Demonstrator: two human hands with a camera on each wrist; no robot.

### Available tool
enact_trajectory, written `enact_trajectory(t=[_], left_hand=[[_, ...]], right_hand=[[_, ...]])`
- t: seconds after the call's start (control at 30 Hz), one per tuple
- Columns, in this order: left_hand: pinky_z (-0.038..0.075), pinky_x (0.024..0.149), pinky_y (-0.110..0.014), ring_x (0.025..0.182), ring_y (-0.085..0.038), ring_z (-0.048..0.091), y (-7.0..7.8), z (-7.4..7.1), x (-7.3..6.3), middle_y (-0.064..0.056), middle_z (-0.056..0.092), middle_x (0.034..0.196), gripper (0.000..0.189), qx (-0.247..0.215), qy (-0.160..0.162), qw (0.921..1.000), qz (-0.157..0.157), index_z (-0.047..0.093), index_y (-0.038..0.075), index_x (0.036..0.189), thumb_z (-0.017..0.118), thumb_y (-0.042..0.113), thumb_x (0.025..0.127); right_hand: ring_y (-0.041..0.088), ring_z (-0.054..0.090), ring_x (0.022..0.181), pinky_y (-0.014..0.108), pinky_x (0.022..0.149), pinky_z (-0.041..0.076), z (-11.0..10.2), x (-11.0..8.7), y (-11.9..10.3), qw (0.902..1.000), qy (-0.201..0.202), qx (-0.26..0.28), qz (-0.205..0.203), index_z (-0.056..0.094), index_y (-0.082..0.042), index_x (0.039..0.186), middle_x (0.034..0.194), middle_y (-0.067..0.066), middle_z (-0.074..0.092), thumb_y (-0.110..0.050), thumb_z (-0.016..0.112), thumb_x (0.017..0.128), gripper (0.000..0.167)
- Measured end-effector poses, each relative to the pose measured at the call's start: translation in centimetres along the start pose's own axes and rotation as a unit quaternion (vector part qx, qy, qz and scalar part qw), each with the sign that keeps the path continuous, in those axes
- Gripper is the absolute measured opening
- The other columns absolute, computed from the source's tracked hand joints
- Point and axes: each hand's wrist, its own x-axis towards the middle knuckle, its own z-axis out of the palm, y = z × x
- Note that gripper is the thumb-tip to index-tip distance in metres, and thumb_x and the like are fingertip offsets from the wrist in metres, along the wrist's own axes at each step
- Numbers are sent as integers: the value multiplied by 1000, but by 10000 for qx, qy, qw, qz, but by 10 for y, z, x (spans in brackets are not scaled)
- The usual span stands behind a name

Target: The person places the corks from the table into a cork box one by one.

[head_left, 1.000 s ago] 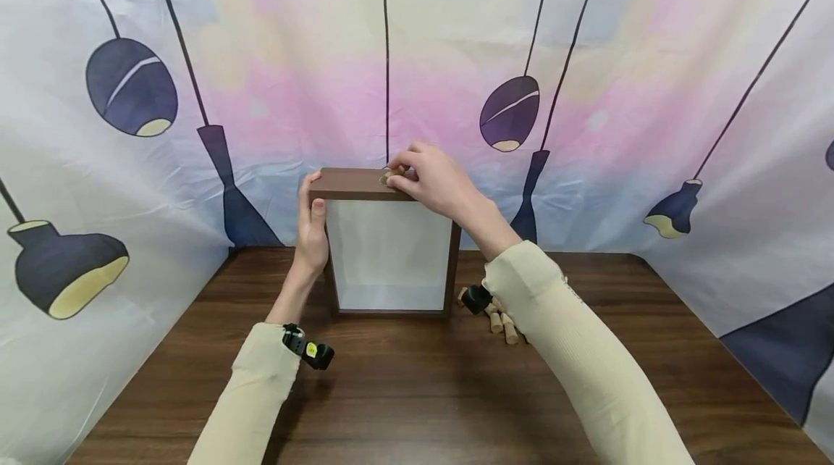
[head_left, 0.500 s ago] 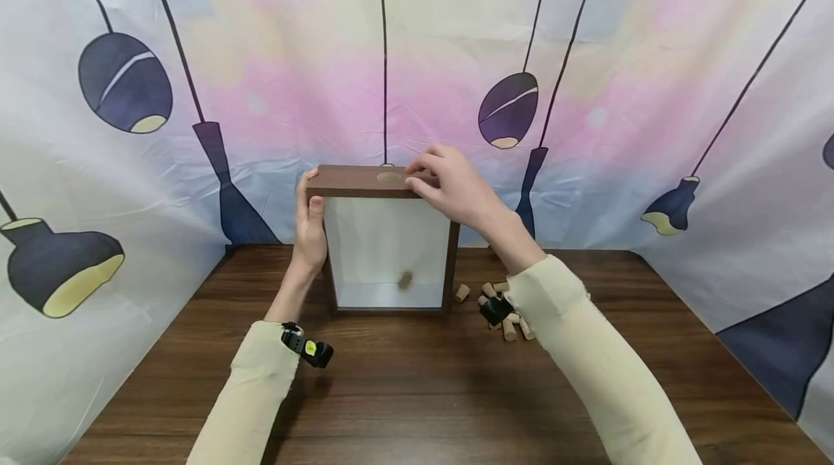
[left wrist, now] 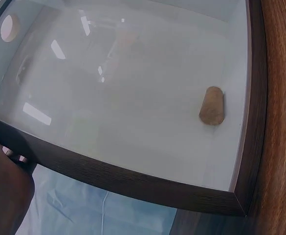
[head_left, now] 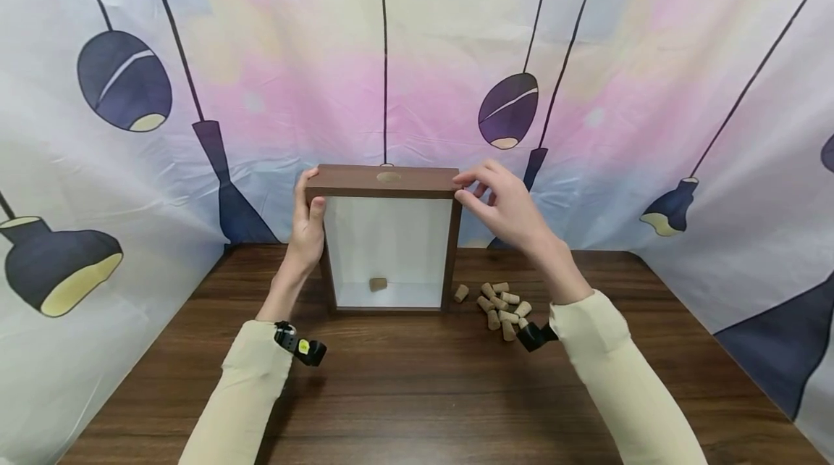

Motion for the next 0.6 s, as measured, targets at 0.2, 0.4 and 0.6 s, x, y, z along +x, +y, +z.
enact_trajectory(t=[0.2, 0.4, 0.6], left_hand=[[15, 115, -46, 146, -23, 16, 2, -2, -1, -18, 16, 161, 78, 110, -64, 9996, -258, 22, 0, 152, 44, 55, 100], [11, 117, -58, 150, -29, 10, 5, -6, -2, -12, 14, 163, 78, 443, -224, 9971, -583, 22, 9, 153, 47, 58, 99], [11, 118, -55, 151, -27, 11, 5, -4, 0, -12, 16, 162, 73, 427, -231, 9974, -526, 21, 7, 153, 48, 52, 101]], right_hand=[[11, 57, 82, 35, 67, 50, -3, -17, 3, 10000, 21, -77, -39, 72, -13, 111, 100, 3, 63, -20, 67, 97, 17], [9, 56, 80, 25, 66, 47, -7, -34, 7, 9999, 13, -103, 78, 74, -14, 108, 100, 1, 66, -18, 68, 96, 14], [8, 54, 76, 25, 65, 47, -11, -53, 18, 9995, -82, -196, 246, 73, -15, 107, 97, -2, 66, -19, 68, 96, 13]])
